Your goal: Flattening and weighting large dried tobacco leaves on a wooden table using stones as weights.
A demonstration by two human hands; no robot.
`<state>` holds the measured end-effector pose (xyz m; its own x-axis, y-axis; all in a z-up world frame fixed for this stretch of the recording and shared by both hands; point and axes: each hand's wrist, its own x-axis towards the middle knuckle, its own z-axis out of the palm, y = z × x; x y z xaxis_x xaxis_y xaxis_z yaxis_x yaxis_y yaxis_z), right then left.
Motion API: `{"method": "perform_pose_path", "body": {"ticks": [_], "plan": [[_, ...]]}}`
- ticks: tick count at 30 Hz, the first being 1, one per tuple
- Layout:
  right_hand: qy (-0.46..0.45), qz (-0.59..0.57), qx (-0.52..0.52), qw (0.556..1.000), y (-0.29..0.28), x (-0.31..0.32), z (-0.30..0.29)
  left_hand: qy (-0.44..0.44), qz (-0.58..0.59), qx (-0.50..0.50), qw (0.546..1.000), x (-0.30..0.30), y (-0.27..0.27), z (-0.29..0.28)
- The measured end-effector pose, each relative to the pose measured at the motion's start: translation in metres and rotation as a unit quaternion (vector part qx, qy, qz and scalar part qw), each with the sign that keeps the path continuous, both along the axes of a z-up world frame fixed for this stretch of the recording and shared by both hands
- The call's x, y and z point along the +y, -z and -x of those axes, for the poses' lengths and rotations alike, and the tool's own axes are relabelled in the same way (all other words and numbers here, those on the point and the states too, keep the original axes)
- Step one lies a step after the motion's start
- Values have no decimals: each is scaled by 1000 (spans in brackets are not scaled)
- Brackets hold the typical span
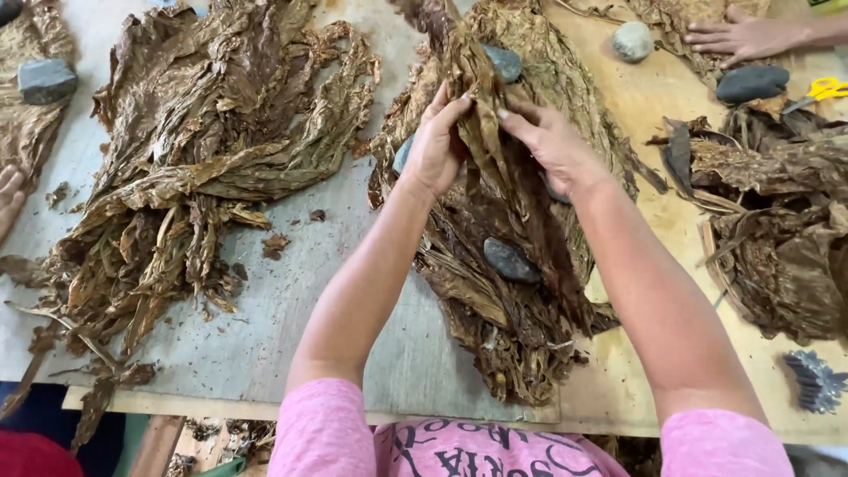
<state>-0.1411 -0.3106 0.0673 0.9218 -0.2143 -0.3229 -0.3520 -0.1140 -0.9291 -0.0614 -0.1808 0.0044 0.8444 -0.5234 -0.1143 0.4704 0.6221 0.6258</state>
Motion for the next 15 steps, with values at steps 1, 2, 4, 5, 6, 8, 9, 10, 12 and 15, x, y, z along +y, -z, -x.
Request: {"method": "perform_pose_path", "body": {"ticks": [1, 2, 4, 5, 6, 8, 9, 10, 12, 15], "plan": [[28, -142, -51, 988, 16, -9, -9, 0, -14, -2, 1000, 2, -4, 1], [24, -143, -53, 988, 8, -9, -5, -3, -14, -4, 1000, 4, 5, -8], [93, 113, -23, 989, -5, -10, 4, -46, -13, -110, 993, 8, 26, -23], [91, 111, -22, 989, -3, -16, 0, -47, -16, -109, 993, 14, 28, -23], [147, 99, -36, 983, -2, -24, -3, -37, -25, -121, 992, 17, 30, -23], [203, 87, -49, 974, -1, -41, -7, -26, -33, -131, 991, 25, 30, -20], [221, 48, -67, 972, -1, -50, -6, -22, -78, -119, 990, 30, 27, -18], [239, 8, -86, 967, -1, -59, -7, -19, -124, -108, 986, 35, 24, -16], [268, -5, -56, 962, -9, -68, -3, -9, -148, -86, 985, 47, 18, -11], [302, -17, -39, 952, -3, -96, -6, 1, -192, -66, 979, 60, 18, -11]]}}
